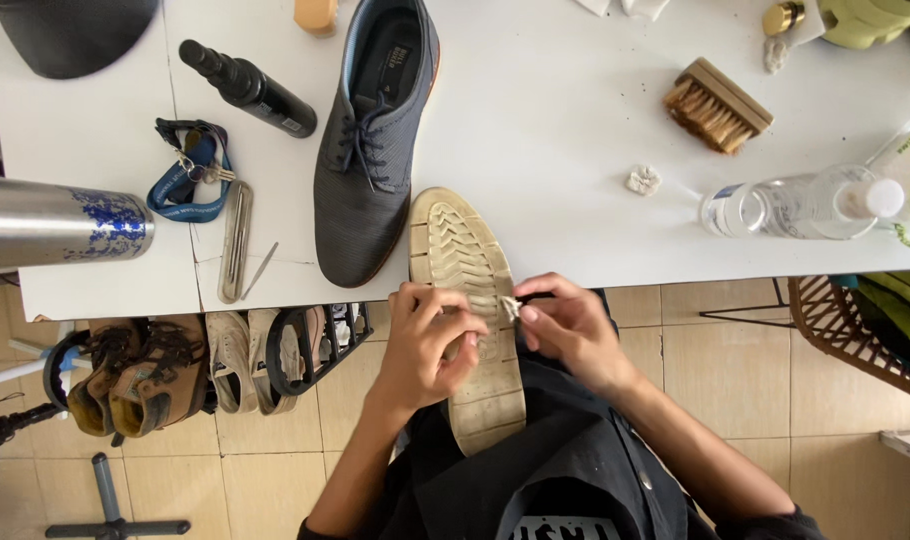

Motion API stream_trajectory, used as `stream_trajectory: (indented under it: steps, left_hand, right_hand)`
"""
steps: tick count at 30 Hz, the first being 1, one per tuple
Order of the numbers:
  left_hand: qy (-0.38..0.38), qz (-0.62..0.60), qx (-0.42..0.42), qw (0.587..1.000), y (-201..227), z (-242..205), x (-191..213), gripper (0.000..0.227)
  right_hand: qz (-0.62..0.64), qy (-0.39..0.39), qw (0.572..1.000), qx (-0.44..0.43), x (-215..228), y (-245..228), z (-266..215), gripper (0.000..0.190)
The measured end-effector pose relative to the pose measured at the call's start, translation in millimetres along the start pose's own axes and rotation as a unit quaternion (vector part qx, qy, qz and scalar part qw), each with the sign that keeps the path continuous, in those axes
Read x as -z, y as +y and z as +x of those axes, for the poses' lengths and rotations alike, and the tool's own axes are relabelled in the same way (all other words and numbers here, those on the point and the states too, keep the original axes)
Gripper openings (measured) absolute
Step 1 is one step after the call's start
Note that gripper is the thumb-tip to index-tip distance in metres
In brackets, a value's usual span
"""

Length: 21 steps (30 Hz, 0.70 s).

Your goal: The person cleans the sole of a grey shoe using a small white cloth. They hold the shoe with their left hand and rub the sole with the cloth in their right hand, focusing on the textured tread pattern.

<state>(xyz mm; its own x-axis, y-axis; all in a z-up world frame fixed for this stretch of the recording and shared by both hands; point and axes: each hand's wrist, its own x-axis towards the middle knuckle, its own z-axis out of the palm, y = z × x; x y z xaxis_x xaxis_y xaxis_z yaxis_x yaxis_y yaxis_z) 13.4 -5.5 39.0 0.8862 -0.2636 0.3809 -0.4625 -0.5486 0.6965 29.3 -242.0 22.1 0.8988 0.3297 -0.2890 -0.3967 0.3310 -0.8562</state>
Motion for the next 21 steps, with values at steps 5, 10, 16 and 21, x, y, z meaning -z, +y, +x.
stream_trajectory:
  steps: [5, 10, 16, 21]
  left_hand:
    - [-0.027, 0.033, -0.013, 0.999, -14.3, -0.5, 4.9, 0.007]
    - [-0.047, 0.033, -0.016, 0.998, -11.4, 6.9, 9.0, 0.012]
    - [-0.081, 0.035, -0.008, 0.996, -11.1, 9.1, 13.3, 0.02]
    - [-0.109, 0.064, -0.009, 0.992, -8.7, 10.4, 15.4, 0.032]
  right_hand:
    - [-0.411, 0.011, 0.9, 0.148, 10.8, -60.5, 1.8, 0.015]
    - [-0.551, -0.02, 0.801, 0.232, 14.1, -72.2, 12.7, 0.013]
    - [-0.635, -0.111, 0.686, 0.337, 17.3, -73.7, 20.8, 0.017]
    - [-0.704, -0.136, 0.596, 0.361, 16.4, -54.3, 17.3, 0.039]
